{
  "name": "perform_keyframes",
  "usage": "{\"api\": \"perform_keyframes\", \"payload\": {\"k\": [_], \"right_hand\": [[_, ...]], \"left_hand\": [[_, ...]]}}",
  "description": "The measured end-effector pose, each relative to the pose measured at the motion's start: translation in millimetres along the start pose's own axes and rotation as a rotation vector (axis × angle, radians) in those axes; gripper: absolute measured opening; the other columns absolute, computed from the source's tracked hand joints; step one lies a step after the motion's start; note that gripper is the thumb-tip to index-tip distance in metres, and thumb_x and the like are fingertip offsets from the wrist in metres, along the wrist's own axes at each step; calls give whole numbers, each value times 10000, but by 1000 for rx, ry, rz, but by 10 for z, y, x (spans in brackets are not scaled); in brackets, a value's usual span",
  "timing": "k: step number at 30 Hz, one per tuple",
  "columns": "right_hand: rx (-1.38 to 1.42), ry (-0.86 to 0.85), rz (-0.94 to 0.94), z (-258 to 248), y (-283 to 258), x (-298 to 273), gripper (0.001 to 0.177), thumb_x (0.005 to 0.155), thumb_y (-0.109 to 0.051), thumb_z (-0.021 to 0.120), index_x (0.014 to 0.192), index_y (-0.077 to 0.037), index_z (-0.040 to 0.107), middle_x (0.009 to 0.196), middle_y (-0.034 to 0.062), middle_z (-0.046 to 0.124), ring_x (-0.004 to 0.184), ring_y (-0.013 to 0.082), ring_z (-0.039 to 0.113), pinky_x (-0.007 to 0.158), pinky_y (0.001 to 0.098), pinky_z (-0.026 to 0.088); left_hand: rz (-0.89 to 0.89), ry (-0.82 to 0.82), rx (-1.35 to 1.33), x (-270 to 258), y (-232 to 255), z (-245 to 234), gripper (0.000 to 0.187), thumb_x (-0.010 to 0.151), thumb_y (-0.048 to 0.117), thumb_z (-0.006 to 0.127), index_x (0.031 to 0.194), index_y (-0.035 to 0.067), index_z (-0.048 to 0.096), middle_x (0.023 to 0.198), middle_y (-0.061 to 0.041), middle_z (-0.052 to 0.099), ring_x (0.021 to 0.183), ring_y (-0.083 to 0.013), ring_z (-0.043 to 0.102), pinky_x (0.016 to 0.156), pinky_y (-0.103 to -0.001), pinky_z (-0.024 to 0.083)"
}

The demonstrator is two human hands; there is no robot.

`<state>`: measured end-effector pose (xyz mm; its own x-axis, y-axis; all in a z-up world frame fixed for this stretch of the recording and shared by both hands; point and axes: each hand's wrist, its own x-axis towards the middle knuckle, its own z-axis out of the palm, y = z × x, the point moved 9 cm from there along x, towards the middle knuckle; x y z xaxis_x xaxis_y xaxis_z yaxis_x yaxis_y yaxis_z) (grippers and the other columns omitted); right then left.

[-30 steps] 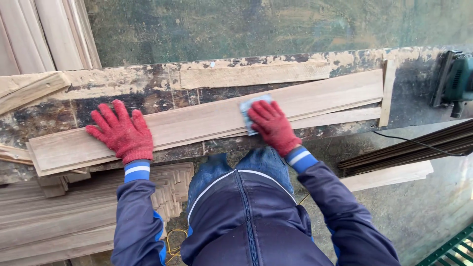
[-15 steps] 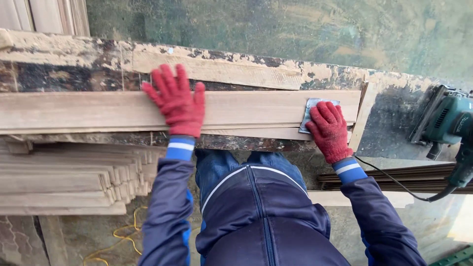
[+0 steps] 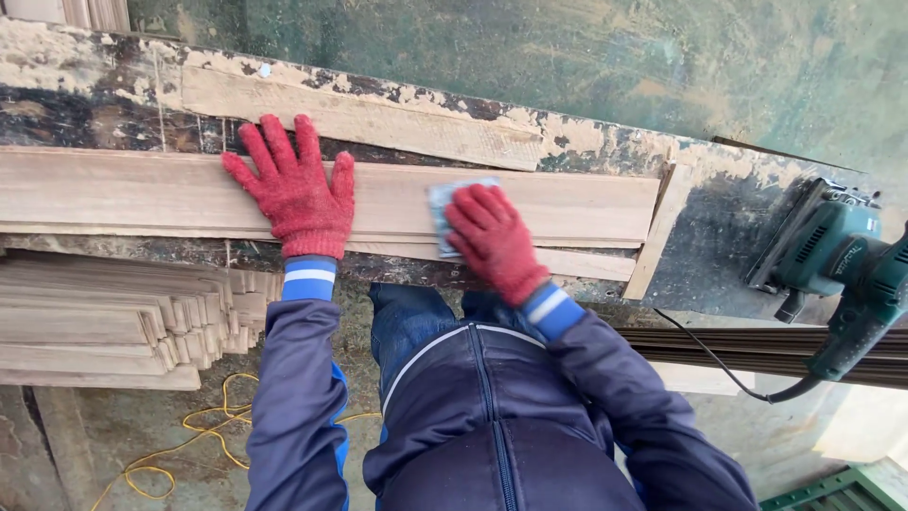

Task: Manually sanding wooden boards using a piece of sandpaper on a workbench.

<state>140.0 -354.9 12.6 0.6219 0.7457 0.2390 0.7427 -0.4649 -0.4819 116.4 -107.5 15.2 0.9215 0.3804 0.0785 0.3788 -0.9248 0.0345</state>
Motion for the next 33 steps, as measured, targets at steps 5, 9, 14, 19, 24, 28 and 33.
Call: {"api": "perform_keyframes", "payload": {"k": [5, 9, 14, 19, 24, 28, 33], "right_hand": [[-115, -62, 160, -870, 921, -824, 313, 967, -299, 760, 1203, -96, 734, 1260, 142, 697, 1240, 406, 614, 1122, 546, 468], [-170, -6, 178, -797, 982, -934, 314, 963, -297, 782, 1185, -79, 743, 1266, 149, 693, 1249, 409, 598, 1109, 526, 480], [-6, 29, 40, -373, 406, -309, 301, 956, -280, 754, 1186, -86, 732, 1255, 139, 699, 1237, 412, 609, 1099, 563, 486], [-97, -140, 153, -693, 1165, -1025, 540, 976, -377, 730, 1473, -223, 583, 1577, 23, 509, 1474, 262, 447, 1285, 469, 302], [-140, -67, 262, -1323, 1467, -1166, 364, 859, -203, 801, 1172, -32, 731, 1317, 109, 685, 1229, 341, 626, 1150, 495, 449], [-150, -78, 219, -873, 1205, -1017, 370, 890, -280, 783, 1208, -97, 730, 1324, 58, 670, 1287, 302, 560, 1143, 458, 461], [-176, -190, 182, -965, 1398, -1090, 468, 918, -387, 731, 1334, -175, 696, 1443, 31, 636, 1402, 278, 521, 1266, 486, 329]], "left_hand": [[19, 40, 23, -26, 29, -13, 690, 989, 418, 780, 1490, -31, 627, 1507, -396, 475, 1438, -574, 316, 1119, -773, 118], [17, 41, 20, 3, 59, -39, 666, 1006, 391, 783, 1486, -45, 634, 1508, -405, 466, 1439, -587, 293, 1117, -776, 112], [37, 38, 36, -13, 54, -22, 680, 1006, 404, 767, 1493, -56, 655, 1519, -404, 488, 1457, -576, 293, 1128, -759, 111], [46, -70, -101, 0, 73, -8, 676, 1106, 349, 648, 1582, -117, 533, 1620, -411, 279, 1458, -612, 142, 1099, -818, 25], [47, -60, -83, 2, 68, -24, 666, 1084, 318, 661, 1571, -128, 573, 1599, -442, 310, 1445, -627, 151, 1089, -824, 31], [64, -40, -82, -15, 103, -24, 650, 1086, 306, 664, 1549, -146, 593, 1582, -454, 345, 1441, -630, 170, 1086, -820, 36], [65, -56, -76, -13, 50, 30, 655, 1077, 314, 681, 1554, -116, 552, 1597, -432, 316, 1444, -635, 172, 1090, -826, 36]]}}
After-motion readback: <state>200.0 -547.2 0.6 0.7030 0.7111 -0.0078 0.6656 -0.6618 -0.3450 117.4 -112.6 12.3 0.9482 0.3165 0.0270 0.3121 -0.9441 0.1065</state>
